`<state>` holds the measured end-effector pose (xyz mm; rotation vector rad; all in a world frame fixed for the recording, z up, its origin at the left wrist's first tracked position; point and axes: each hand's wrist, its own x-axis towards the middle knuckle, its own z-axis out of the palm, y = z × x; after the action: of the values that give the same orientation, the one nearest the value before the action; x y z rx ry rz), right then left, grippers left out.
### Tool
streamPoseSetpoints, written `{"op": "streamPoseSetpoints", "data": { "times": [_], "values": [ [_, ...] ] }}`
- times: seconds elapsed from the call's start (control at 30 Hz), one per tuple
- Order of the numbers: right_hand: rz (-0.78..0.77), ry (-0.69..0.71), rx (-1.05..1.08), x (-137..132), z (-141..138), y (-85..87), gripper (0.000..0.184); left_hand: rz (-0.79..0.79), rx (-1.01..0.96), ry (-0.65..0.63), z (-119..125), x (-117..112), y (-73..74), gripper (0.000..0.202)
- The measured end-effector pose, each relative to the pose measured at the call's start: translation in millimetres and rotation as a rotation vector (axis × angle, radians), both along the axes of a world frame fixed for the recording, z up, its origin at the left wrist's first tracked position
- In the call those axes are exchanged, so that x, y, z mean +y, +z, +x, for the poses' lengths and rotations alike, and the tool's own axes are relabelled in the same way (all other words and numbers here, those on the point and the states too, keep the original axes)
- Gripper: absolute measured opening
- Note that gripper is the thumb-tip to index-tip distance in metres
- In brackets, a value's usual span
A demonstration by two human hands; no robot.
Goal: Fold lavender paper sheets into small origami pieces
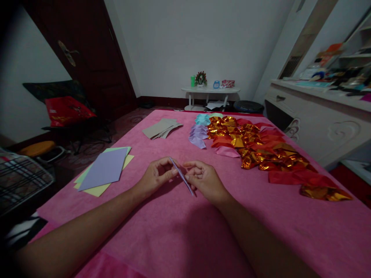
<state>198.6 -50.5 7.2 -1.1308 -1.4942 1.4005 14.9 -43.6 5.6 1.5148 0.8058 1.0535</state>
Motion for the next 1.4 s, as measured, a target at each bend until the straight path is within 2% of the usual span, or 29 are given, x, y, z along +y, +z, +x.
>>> {"op": "streamPoseSetpoints", "data": {
  "times": [0.43, 0.63, 0.8, 0.9, 1.07, 1.17, 1.27, 1.4],
  "values": [
    [0.001, -0.079, 0.054, -1.0, -2.2, 0.7, 0.035, -0.010, -0.032, -0.075, 0.1, -1.3, 3.5, 0.029],
    [-0.020, -0.102, 0.048, -0.8, -2.3, -0.2, 0.033, -0.038, -0.017, -0.032, 0.1, -0.7, 3.3, 0.029],
    [-0.018, -0.062, 0.014, -0.8, -3.1, -3.1, 0.021, -0.076, 0.002, 0.044, 1.5, 0.8, -0.6, 0.027],
    [0.000, -0.035, 0.009, -0.3, -2.6, -5.3, 0.022, -0.051, 0.008, 0.088, 2.3, 2.0, -2.0, 0.020],
    [0.056, 0.053, 0.026, -3.4, -1.3, -3.6, 0.029, -0.005, 0.051, 0.160, 1.3, 4.5, -5.5, 0.016],
    [0.134, 0.066, -0.053, -6.9, -2.8, -2.5, 0.032, 0.008, 0.092, 0.221, 0.6, 5.5, -6.8, 0.015],
    [0.257, 0.007, -0.229, -7.8, -5.1, -4.6, 0.030, 0.014, 0.130, 0.278, 0.9, 5.4, -7.2, 0.014],
    [0.372, -0.158, -0.382, -5.7, -4.7, -8.6, 0.015, 0.098, 0.194, 0.323, 2.0, 3.0, -7.5, 0.014]
  ]
}}
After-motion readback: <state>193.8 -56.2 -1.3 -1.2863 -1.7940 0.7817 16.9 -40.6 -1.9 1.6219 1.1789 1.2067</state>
